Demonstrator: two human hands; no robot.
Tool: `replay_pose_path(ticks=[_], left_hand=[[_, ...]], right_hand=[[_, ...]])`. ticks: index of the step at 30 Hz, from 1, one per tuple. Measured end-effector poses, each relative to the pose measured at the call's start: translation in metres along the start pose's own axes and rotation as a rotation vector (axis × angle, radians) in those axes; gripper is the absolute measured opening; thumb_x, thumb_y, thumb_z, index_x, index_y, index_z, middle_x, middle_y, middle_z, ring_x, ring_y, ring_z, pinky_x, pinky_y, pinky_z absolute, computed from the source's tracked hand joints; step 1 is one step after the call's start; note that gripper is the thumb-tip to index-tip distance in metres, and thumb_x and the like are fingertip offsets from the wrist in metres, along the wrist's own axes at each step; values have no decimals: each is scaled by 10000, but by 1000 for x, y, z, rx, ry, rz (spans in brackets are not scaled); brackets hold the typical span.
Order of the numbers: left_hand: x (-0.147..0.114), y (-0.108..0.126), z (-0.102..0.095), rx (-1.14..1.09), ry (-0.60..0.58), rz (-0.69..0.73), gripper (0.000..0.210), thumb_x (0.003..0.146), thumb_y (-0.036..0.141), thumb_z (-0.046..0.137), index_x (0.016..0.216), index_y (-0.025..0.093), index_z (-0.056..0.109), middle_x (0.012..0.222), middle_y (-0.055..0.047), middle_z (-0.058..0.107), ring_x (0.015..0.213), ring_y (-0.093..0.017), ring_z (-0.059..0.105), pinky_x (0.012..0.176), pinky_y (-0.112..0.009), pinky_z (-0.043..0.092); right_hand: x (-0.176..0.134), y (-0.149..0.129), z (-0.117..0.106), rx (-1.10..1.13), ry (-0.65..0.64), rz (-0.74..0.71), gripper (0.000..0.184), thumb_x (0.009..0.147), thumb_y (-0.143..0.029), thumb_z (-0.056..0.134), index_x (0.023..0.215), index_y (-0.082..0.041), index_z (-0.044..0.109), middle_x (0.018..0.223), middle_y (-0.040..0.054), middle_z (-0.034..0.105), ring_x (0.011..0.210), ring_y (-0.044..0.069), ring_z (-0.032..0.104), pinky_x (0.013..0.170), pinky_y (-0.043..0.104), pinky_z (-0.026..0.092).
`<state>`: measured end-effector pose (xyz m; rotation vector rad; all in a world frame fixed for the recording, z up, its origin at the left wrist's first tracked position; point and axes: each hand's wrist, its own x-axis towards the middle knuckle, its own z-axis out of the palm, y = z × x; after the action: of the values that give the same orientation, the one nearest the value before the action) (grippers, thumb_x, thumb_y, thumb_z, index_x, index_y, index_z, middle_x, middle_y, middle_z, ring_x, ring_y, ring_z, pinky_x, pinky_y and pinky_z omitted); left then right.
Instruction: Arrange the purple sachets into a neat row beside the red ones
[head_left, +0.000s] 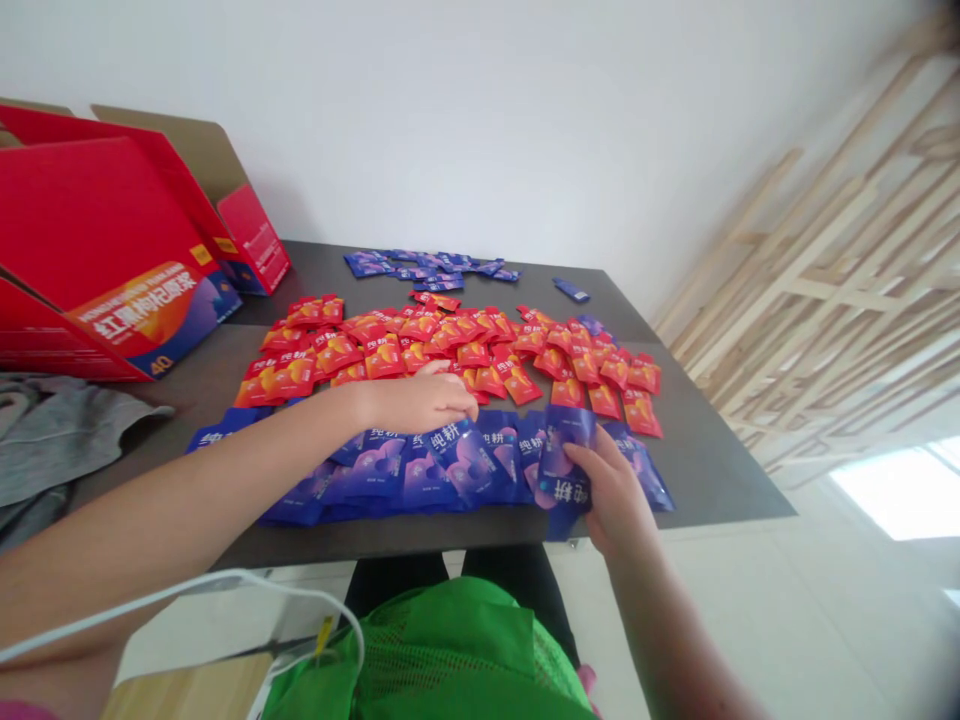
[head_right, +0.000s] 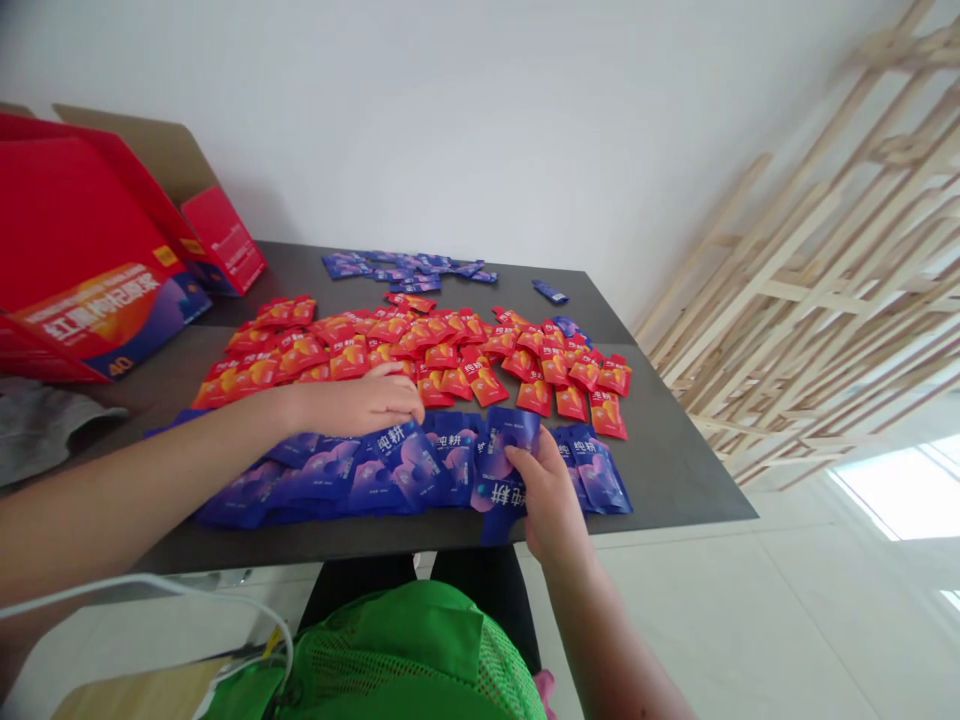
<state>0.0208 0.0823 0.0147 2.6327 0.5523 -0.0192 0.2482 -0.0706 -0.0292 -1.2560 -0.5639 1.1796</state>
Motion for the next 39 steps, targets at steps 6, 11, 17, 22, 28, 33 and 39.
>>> replay_pose_path(ticks=[6,11,17,22,28,33,39], left_hand=[[38,3,33,156,-66,89,226,890,175,513,960,247,716,967,-41,718,1063,-222,592,1129,-475,244],[38,-3,45,78,74,75,344,891,258,594,1230,220,631,1163,-93,697,1143,-260,587,1085,-444,349],[22,26,34,-196,311,-62,376,970,361,492,1310,212,550,1194,-76,672,1068,-205,629,932,-333,464],[18,51,28,-415,289,-168,202,892,392,599,916,200,656,754,21,655,684,-153,601,642,-270,435],[18,55,45,-805,696,-411,234,877,421,597,846,192,562,738,17,596,695,-162,587,633,-284,461],[17,76,64,-1171,436,-284,274,821,332,668,1023,191,549,951,-43,694,862,-199,683,790,-346,554],[-7,68,63,-865,471,-284,262,900,361,545,1113,214,582,1002,-59,724,950,-219,698,875,-385,550]], right_hand=[[6,11,4,-168,-49,-15,385,718,-316,709,1082,-229,624,894,-10,715,820,215,667,730,331,540],[10,17,2,-270,-93,-38,383,744,-302,658,1117,-234,606,949,-4,710,871,218,659,788,344,528],[8,4,3,-605,-244,-111,656,764,-278,634,1397,-241,466,1238,62,656,1068,235,640,932,384,494],[14,-28,-1,-890,-306,-268,710,756,-295,705,1427,-268,474,960,24,717,850,229,664,858,408,500],[18,-15,-2,-598,197,-485,677,749,-474,742,1344,-230,529,1214,113,640,1037,270,617,934,437,474],[10,5,17,-80,39,-240,577,768,-431,735,1274,-251,525,847,-26,689,739,168,654,723,303,526],[32,-14,-4,-153,-135,-152,582,720,-386,765,1250,-237,572,824,-21,716,704,166,659,680,292,526]])
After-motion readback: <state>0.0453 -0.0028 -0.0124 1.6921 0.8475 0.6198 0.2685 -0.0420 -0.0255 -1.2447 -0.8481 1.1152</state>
